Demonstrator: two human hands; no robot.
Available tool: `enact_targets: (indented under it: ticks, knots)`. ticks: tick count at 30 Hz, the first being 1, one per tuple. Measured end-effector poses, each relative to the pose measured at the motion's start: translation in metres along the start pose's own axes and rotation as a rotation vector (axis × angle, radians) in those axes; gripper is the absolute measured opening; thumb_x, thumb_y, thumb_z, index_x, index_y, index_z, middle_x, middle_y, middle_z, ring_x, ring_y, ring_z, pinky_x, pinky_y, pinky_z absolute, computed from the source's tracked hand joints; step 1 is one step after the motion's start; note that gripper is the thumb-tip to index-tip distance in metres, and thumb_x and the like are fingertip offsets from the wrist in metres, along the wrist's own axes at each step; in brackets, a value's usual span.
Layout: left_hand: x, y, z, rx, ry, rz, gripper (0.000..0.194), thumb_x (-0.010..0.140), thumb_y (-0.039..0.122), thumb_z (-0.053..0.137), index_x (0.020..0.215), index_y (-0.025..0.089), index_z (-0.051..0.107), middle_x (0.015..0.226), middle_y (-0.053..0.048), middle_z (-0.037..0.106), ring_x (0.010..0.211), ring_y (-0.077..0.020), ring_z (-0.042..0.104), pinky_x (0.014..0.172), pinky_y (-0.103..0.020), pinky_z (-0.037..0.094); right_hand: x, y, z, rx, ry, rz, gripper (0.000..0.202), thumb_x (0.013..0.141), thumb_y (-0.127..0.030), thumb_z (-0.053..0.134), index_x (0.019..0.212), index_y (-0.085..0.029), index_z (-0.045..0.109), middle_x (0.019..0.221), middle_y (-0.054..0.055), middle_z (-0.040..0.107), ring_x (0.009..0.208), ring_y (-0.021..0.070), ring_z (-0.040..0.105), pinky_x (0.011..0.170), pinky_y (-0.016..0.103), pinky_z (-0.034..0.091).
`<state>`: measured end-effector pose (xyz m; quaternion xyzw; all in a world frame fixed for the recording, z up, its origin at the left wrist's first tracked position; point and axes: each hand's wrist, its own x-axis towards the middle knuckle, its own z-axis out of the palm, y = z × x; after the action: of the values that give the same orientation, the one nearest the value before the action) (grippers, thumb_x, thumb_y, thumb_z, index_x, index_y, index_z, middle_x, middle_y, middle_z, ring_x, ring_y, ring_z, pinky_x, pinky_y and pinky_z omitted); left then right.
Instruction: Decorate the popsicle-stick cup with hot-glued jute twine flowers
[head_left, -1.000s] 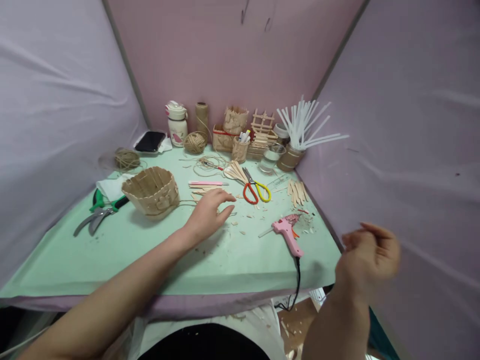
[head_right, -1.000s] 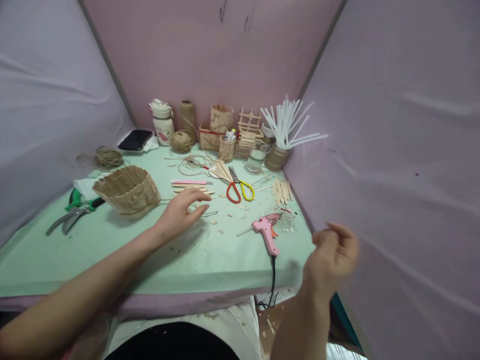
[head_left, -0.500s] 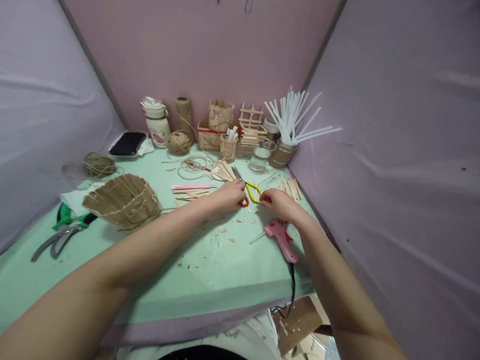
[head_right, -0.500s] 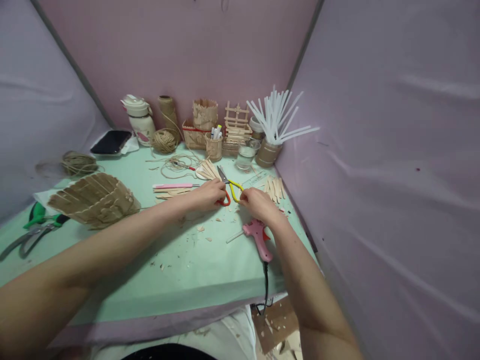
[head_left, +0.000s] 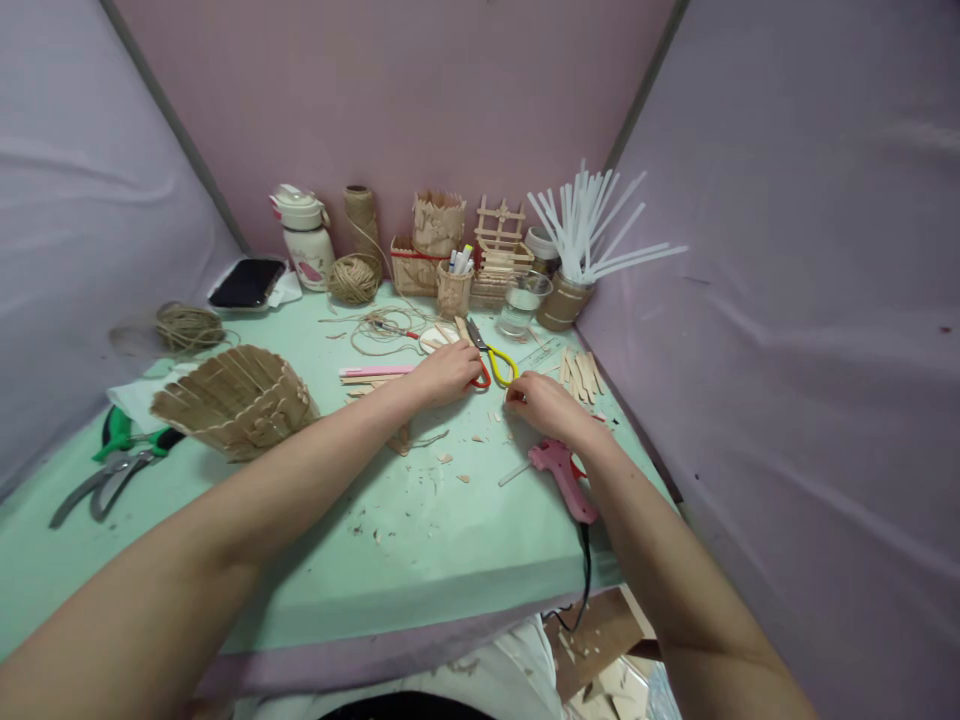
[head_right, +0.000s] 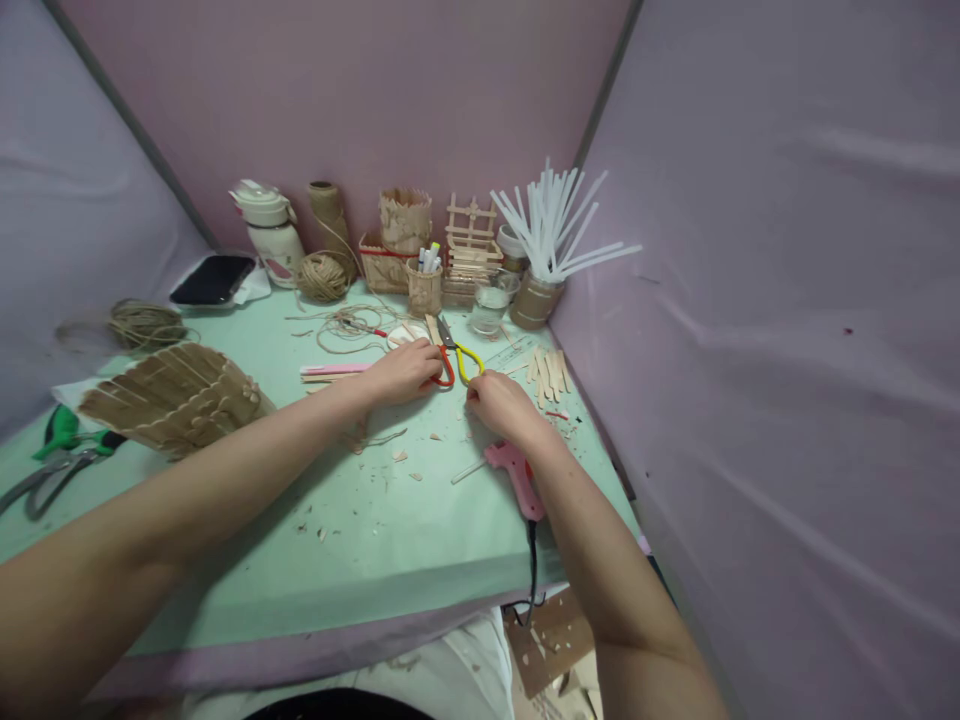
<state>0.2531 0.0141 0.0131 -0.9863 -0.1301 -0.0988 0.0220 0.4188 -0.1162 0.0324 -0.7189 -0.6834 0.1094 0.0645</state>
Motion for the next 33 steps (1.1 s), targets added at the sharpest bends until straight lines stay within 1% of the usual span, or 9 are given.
enact_targets:
  ticks: [4,9,14,17,20,22,26,30,33]
  knots:
    - [-0.001,0.005,-0.005,-0.011,-0.003,-0.062,0.019,0.084,0.018,0.056,0.096,0.014,0.069,0.104,-0.012,0.064,0.101,-0.0252,0.055,0.085,-0.035,0.043,0.001,-0.010,0.004,0.034,-0.037,-0.044,0.015,0.084,-0.014,0.057,0.086,-0.019,0.071,0.091,0.006,0.069,0.080,0.0160,0.060,0.069,0.023,0.037]
    - [-0.017,0.009,-0.028,-0.087,0.086,-0.162,0.025,0.086,0.021,0.055,0.107,0.012,0.067,0.110,-0.015,0.063,0.106,-0.0272,0.054,0.093,-0.039,0.043,0.009,-0.018,0.014,0.050,-0.065,-0.104,0.010,0.079,-0.012,0.061,0.080,-0.018,0.069,0.089,0.007,0.068,0.081,0.0173,0.059,0.068,0.024,0.036]
    - [-0.044,0.017,-0.041,-0.292,0.187,-0.251,0.024,0.086,0.025,0.059,0.105,0.014,0.067,0.108,-0.013,0.065,0.107,-0.0264,0.056,0.096,-0.041,0.043,0.014,-0.019,0.016,0.073,-0.082,-0.096,0.009,0.074,-0.009,0.062,0.076,-0.017,0.065,0.083,0.005,0.067,0.073,0.0149,0.056,0.062,0.023,0.034]
    - [-0.060,0.029,-0.043,-0.509,0.212,-0.374,0.020,0.084,0.027,0.060,0.099,0.017,0.068,0.101,-0.008,0.067,0.096,-0.0225,0.060,0.089,-0.037,0.046,0.011,-0.020,0.009,0.095,-0.081,-0.090,0.010,0.075,-0.008,0.060,0.077,-0.018,0.062,0.077,0.001,0.065,0.068,0.0131,0.054,0.060,0.022,0.033]
    - [-0.076,0.046,-0.043,-0.886,0.129,-0.592,0.015,0.081,0.029,0.064,0.089,0.017,0.069,0.087,-0.004,0.069,0.079,-0.0177,0.061,0.075,-0.032,0.048,-0.004,-0.026,-0.003,0.261,-0.060,-0.100,0.010,0.077,-0.009,0.058,0.075,-0.019,0.060,0.073,-0.002,0.062,0.069,0.0122,0.054,0.062,0.022,0.036]
    - [-0.087,0.059,-0.042,-1.312,0.050,-0.722,0.016,0.078,0.029,0.069,0.088,0.016,0.069,0.086,-0.004,0.070,0.075,-0.0148,0.061,0.072,-0.029,0.049,-0.021,-0.034,-0.011,0.494,-0.054,-0.117,0.006,0.079,-0.014,0.060,0.075,-0.019,0.060,0.073,-0.002,0.061,0.069,0.0123,0.054,0.066,0.023,0.040]
    - [-0.104,0.079,-0.038,-2.023,-0.073,-0.824,0.030,0.068,0.029,0.083,0.091,0.014,0.070,0.088,-0.006,0.072,0.072,-0.0098,0.063,0.071,-0.022,0.050,-0.058,-0.052,-0.013,0.894,-0.086,-0.199,0.007,0.081,-0.025,0.066,0.078,-0.020,0.062,0.078,-0.001,0.063,0.075,0.0136,0.057,0.073,0.026,0.044]
    - [-0.112,0.089,-0.032,-2.202,-0.238,-0.768,0.035,0.063,0.027,0.088,0.088,0.011,0.070,0.074,-0.003,0.068,0.063,-0.0060,0.061,0.062,-0.016,0.047,-0.078,-0.061,0.006,1.008,-0.025,-0.294,0.011,0.083,-0.027,0.069,0.077,-0.020,0.062,0.087,0.001,0.061,0.083,0.0145,0.057,0.078,0.028,0.045]
    - [-0.114,0.091,-0.030,-2.213,-0.269,-0.754,0.034,0.061,0.025,0.089,0.084,0.012,0.068,0.068,0.000,0.065,0.057,-0.0047,0.058,0.057,-0.015,0.045,-0.080,-0.061,0.017,0.993,-0.007,-0.310,0.011,0.085,-0.027,0.069,0.079,-0.021,0.062,0.085,0.001,0.059,0.081,0.0146,0.055,0.076,0.028,0.045]
